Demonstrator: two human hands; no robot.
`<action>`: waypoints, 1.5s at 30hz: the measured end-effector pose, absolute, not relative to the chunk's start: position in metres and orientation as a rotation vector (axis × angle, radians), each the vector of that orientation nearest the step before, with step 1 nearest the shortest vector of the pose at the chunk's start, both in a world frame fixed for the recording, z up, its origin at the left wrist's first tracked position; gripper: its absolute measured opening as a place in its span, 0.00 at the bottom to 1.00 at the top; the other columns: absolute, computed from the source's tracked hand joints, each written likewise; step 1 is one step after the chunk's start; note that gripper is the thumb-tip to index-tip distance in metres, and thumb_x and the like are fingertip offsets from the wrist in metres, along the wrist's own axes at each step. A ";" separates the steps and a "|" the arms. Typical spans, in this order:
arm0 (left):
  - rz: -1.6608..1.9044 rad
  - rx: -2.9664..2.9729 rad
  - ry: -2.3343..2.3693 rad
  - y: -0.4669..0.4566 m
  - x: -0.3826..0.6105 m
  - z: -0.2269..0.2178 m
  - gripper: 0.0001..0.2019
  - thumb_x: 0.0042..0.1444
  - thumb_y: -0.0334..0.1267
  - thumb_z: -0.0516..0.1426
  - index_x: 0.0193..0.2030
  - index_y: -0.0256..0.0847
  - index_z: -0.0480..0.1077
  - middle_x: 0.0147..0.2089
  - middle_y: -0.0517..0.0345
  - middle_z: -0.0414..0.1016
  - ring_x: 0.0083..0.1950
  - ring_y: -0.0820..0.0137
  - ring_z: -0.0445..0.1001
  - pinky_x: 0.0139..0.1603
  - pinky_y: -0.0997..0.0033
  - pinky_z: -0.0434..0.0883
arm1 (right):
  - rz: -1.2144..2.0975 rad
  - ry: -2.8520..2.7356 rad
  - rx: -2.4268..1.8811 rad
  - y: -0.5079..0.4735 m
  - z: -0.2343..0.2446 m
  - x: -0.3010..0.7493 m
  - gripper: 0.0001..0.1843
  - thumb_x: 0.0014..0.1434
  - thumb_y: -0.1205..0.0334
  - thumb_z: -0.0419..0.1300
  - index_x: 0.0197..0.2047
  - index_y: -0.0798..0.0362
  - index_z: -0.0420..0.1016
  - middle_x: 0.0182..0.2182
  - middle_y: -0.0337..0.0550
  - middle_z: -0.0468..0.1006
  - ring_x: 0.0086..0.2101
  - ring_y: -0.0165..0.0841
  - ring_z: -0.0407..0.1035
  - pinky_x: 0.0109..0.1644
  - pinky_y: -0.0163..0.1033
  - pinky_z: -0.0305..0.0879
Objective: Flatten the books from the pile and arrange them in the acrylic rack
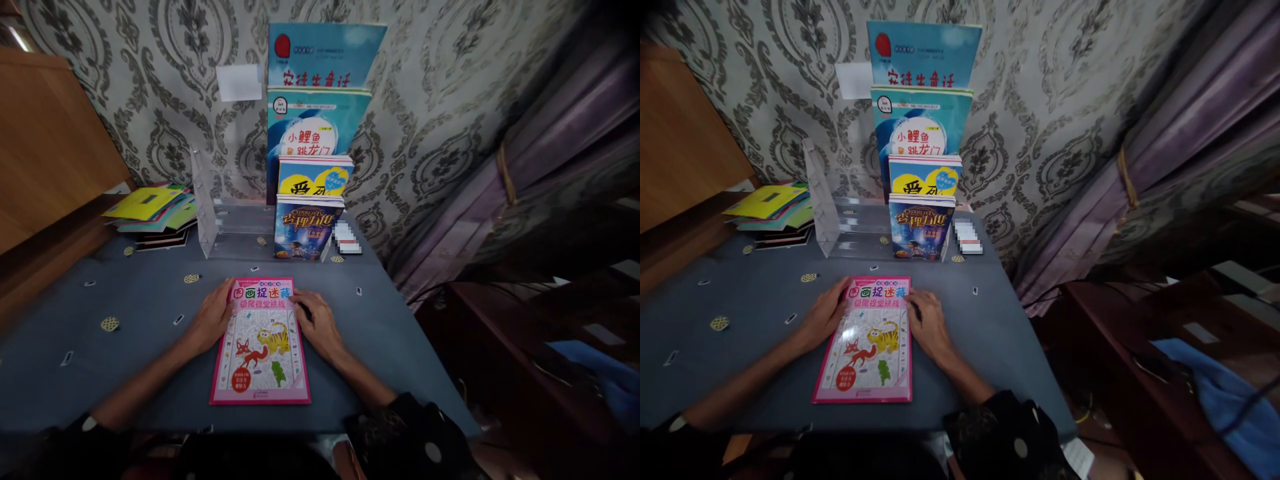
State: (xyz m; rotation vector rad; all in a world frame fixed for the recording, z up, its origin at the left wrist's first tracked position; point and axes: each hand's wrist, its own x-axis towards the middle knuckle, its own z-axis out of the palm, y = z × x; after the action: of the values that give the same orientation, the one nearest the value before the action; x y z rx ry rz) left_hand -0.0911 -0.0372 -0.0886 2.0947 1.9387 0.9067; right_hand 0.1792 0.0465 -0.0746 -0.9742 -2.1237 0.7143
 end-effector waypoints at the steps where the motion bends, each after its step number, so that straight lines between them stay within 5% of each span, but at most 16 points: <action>1: 0.921 2.087 1.938 -0.036 -0.091 -0.089 0.26 0.67 0.41 0.43 0.69 0.34 0.52 0.67 0.38 0.63 0.68 0.56 0.62 0.67 0.49 0.60 | 0.720 -2.121 -0.972 0.047 -0.075 0.179 0.14 0.63 0.64 0.53 0.46 0.51 0.79 0.49 0.50 0.80 0.53 0.42 0.70 0.58 0.53 0.63; 45: 0.914 2.143 1.925 -0.029 -0.092 -0.086 0.24 0.65 0.39 0.45 0.66 0.38 0.58 0.66 0.44 0.67 0.66 0.57 0.66 0.65 0.49 0.64 | 0.757 -2.118 -0.963 0.047 -0.071 0.180 0.14 0.63 0.65 0.53 0.44 0.51 0.80 0.49 0.50 0.80 0.52 0.41 0.71 0.57 0.50 0.65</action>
State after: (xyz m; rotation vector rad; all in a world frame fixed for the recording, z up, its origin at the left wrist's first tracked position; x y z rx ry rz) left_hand -0.0918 -0.0292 -0.0856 2.1434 1.9247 0.9139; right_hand 0.1797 0.0468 -0.0705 -0.9633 -2.1180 0.7571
